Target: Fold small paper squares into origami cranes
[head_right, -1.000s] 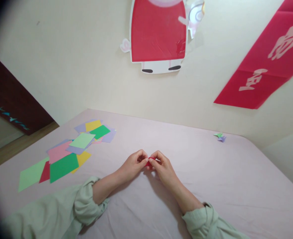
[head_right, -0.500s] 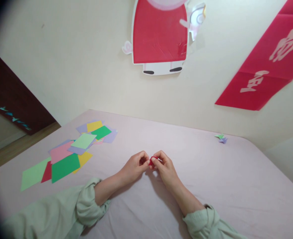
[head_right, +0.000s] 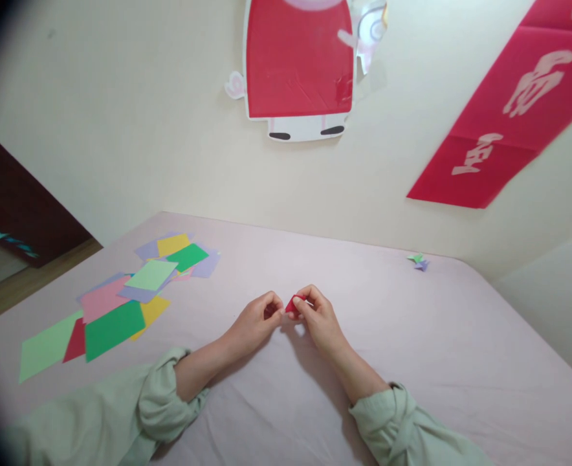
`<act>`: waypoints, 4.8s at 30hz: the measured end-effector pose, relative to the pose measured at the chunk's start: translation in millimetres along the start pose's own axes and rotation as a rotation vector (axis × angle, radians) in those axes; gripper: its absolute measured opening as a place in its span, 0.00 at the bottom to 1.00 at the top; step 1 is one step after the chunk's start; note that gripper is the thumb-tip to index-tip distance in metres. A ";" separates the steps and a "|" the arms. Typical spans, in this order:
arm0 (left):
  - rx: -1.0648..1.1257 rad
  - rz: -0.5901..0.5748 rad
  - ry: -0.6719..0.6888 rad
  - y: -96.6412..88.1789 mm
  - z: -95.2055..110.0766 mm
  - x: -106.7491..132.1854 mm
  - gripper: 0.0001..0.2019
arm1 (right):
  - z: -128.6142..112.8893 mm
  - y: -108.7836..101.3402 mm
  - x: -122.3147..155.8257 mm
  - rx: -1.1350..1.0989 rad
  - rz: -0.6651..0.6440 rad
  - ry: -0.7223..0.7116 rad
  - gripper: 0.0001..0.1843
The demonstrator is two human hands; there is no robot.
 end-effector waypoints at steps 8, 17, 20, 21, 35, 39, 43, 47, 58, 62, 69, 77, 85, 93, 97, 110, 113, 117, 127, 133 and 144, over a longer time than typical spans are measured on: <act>0.033 -0.060 0.008 7.1 2.5 1.9 0.10 | 0.3 5.7 1.6 0.076 -0.042 -0.054 0.15; 0.217 0.022 -0.182 -2.9 -8.1 -6.9 0.12 | -14.1 1.7 3.6 0.156 0.001 -0.203 0.13; 0.217 0.026 -0.187 -3.5 -7.3 -6.5 0.12 | -17.5 -0.4 4.0 0.194 0.022 -0.240 0.11; 0.218 0.024 -0.187 -3.2 -7.2 -6.0 0.12 | -17.4 -0.5 4.0 0.193 0.024 -0.237 0.11; 0.197 -0.065 -0.165 9.1 -9.1 -2.3 0.08 | -5.1 10.4 5.5 0.183 -0.087 -0.115 0.17; 0.184 -0.055 -0.178 7.5 -7.6 -1.9 0.09 | -3.4 9.0 4.3 0.207 -0.079 -0.106 0.19; 0.154 -0.064 -0.167 8.6 -8.5 -2.3 0.09 | -0.7 9.7 4.1 0.218 -0.088 -0.094 0.17; 0.132 -0.086 -0.150 10.5 -7.0 -2.1 0.11 | 3.5 8.2 1.9 0.145 -0.075 -0.060 0.18; 0.103 -0.087 -0.133 9.3 -4.6 1.8 0.15 | 3.2 4.8 1.2 0.142 -0.061 -0.024 0.22; 0.095 -0.094 -0.092 10.4 0.0 2.6 0.13 | 4.1 3.7 1.4 0.177 -0.082 -0.048 0.21; 0.109 -0.072 -0.092 8.0 -4.3 2.6 0.11 | 9.0 6.9 4.5 0.220 -0.119 -0.042 0.22; 0.027 -0.047 -0.089 6.6 -5.8 2.9 0.13 | 4.6 9.5 5.6 0.224 -0.121 -0.049 0.21; 0.031 -0.045 -0.108 7.9 -9.2 4.8 0.18 | 4.8 4.8 5.5 0.179 -0.063 -0.020 0.19; -0.029 -0.040 -0.094 6.4 -9.9 4.3 0.22 | 4.1 6.2 2.9 0.150 -0.080 -0.033 0.19; -0.011 0.053 -0.042 -4.5 0.0 1.3 0.15 | 1.0 10.9 4.5 0.211 -0.121 -0.065 0.20; 0.141 0.068 -0.051 -5.8 -0.3 -4.3 0.04 | 1.3 12.9 7.8 0.317 -0.131 -0.088 0.16; 0.173 0.091 -0.100 -7.0 -5.0 -5.5 0.03 | -0.6 12.4 7.1 0.305 -0.121 -0.094 0.16; 0.185 0.049 -0.105 -2.6 -5.5 -4.6 0.04 | -4.5 12.8 8.1 0.280 -0.111 -0.102 0.16; 0.162 0.015 -0.119 1.2 -9.8 -4.2 0.08 | -8.6 9.9 7.7 0.305 -0.073 -0.146 0.18; 0.231 0.004 -0.160 1.2 -7.2 -3.3 0.11 | -4.0 8.9 5.5 0.236 -0.110 -0.099 0.20; 0.240 -0.003 -0.185 2.1 -13.1 -4.5 0.12 | 2.8 7.8 3.7 0.183 -0.132 -0.087 0.20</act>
Point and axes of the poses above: each hand's wrist, its own x-axis away from the middle knuckle, its own y-axis out of the palm, z = x × y, the point moved 10 cm from there along -x, towards the middle knuckle, and after that the axes turned 9 degrees about z, right-handed, at the moved point
